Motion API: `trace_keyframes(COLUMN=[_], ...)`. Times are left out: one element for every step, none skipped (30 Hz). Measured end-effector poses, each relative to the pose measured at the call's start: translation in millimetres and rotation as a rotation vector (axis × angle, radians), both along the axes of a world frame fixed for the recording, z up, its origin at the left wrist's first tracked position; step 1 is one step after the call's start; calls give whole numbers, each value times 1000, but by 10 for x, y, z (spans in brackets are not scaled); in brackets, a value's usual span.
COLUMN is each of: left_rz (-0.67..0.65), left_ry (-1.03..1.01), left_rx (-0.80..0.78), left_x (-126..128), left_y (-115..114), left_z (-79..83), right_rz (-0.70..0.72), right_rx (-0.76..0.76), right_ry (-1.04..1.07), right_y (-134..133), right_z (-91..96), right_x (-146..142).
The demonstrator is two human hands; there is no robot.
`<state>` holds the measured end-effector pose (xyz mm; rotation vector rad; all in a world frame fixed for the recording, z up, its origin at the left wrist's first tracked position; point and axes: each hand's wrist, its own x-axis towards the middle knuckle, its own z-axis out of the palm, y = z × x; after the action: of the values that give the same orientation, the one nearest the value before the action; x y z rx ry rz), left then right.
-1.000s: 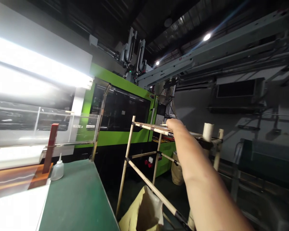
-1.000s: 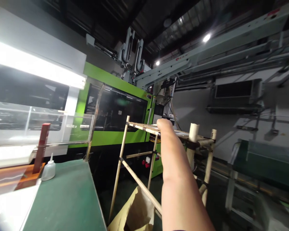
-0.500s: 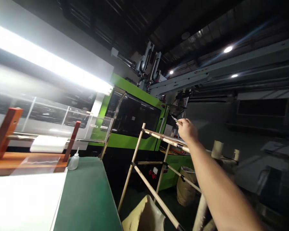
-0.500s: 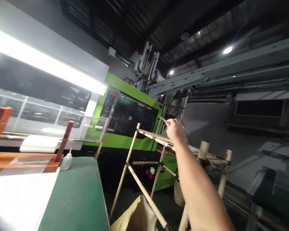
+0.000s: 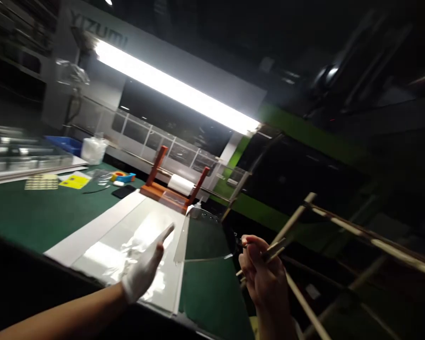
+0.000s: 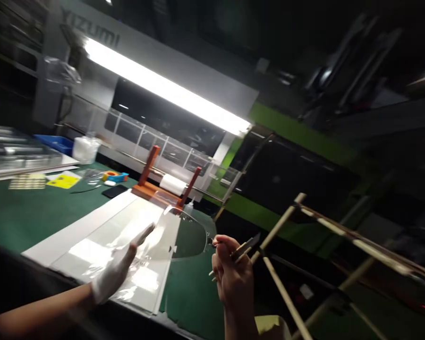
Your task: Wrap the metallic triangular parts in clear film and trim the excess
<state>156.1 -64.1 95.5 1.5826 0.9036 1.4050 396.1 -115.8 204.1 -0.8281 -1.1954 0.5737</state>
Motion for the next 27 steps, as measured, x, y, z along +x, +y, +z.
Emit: trace_keyframes(left_rz=[-38,-52,-91,-148,-194,-236,-262,-269,-269,-270,-277,-287,-298,-308,-316,-327,-345,-368,-395,-415,-432,-445,-455,-463,-472,-476,-472], left_ry=[-96,-132,-229,-363,-460,-548,-601,-609,-600,-587,-578,-576,-582,-598,-619,-640,-662,-690,-719,-747,-769,-789,-808,-824,-843,-858,-865], left_rx=[17,27,50,76,88,86,69,40,2,-41,-83,-117,-145,-169,-187,-206,-233,-270,-313,-350,-380,-403,-416,-420,-417,-410,-400], left_x=[45,76,87,79,55,18,-27,-74,-122,-168,-212,-253,-294,-335,-376,-418,-460,-502,-540,-575,-606,-631,-650,-666,-678,-687,-696], left_y=[-57,-109,-158,-203,-244,-278,-304,-320,-326,-322,-310,-293,-275,-257,-243,-233,-226,-222,-218,-213,-206,-196,-184,-169,-154,-139,-127], left_z=[166,301,400,460,483,475,444,400,352,307,271,246,233,231,237,247,257,265,266,260,246,225,199,169,139,112,89], right_rz=[35,61,74,80,80,77,72,64,51,33,13,-3,-15,-21,-22,-12,2,21,40,57,67,72,70,68,62,61,63], right_rx=[-12,-28,-47,-67,-85,-104,-123,-141,-155,-167,-177,-187,-196,-207,-219,-239,-255,-264,-270,-277,-285,-293,-304,-326,-347,-372,-401], right_ry=[34,63,90,111,125,126,120,109,101,100,105,115,126,134,141,141,140,143,153,172,195,216,235,247,252,252,250], right_y=[0,-2,-7,-12,-17,-23,-30,-37,-43,-46,-45,-40,-29,-15,1,18,33,45,54,59,60,59,57,56,56,60,67], right_z=[-88,-163,-228,-285,-339,-391,-443,-495,-547,-601,-655,-709,-763,-815,-864,-910,-951,-987,-1017,-1041,-1060,-1075,-1087,-1097,-1109,-1122,-1137], right_x=[-151,-271,-361,-425,-470,-501,-525,-546,-569,-595,-625,-658,-692,-725,-757,-788,-818,-850,-884,-920,-959,-997,-1032,-1059,-1076,-1081,-1073])
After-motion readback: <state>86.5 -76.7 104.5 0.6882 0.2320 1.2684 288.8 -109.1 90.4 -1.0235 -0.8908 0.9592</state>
